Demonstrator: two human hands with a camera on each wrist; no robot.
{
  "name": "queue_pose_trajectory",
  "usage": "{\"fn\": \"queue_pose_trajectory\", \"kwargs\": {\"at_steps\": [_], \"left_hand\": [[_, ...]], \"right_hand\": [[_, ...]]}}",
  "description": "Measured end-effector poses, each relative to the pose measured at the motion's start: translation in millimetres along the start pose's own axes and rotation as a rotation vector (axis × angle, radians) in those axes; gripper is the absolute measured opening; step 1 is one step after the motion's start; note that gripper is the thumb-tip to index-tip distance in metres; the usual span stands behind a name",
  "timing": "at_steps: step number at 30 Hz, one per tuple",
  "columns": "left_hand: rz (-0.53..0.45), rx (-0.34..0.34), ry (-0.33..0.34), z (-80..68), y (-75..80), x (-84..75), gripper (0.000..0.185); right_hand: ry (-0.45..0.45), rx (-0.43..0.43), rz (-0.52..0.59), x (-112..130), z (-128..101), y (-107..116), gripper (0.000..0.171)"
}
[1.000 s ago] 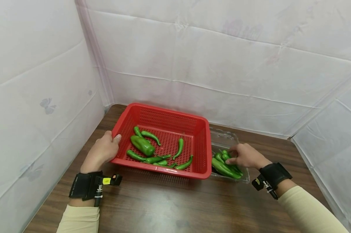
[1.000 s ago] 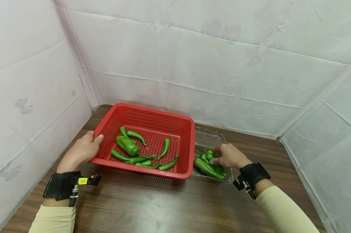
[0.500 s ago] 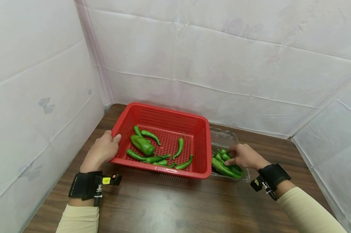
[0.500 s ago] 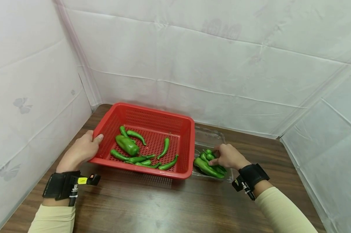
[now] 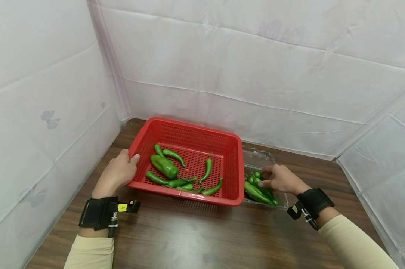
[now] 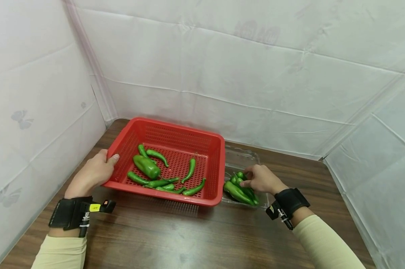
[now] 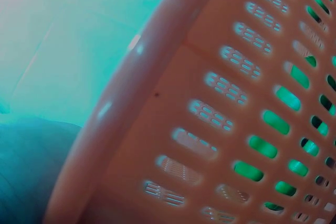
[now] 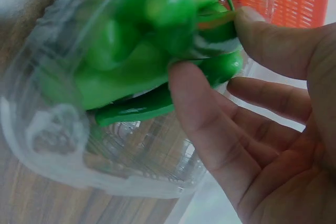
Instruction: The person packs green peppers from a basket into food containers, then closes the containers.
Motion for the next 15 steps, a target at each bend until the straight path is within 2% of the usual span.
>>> {"fn": "queue_pose_trajectory", "kwargs": {"at_steps": [5,12,15], "left_hand": [[-0.003,0.000,-0.005,-1.0,0.6,-0.5,0.054],[-0.009,-0.002,-0.003,-1.5,0.6,-1.4,0.055],[-0.010,-0.002,-0.004,-1.3,0.7,-1.9,0.055]], "right_hand": [[0.000,-0.014,-0.022,-1.8,1.0,-2.1,0.052],[0.037,-0.086,-0.099,0.4,0.7,1.8,0.052],[0.048,-0.102,-0.098,1.0,1.1,1.6,0.050]]}}
Point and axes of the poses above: each hand's wrist, its own z-axis towards the middle knuckle, its own y-axis out of the back of the hand, x = y × z, the point moved 5 cm from there along z, towards the middle knuckle, and after that the axes turned 7 degrees about -y, right-handed, at the moved point
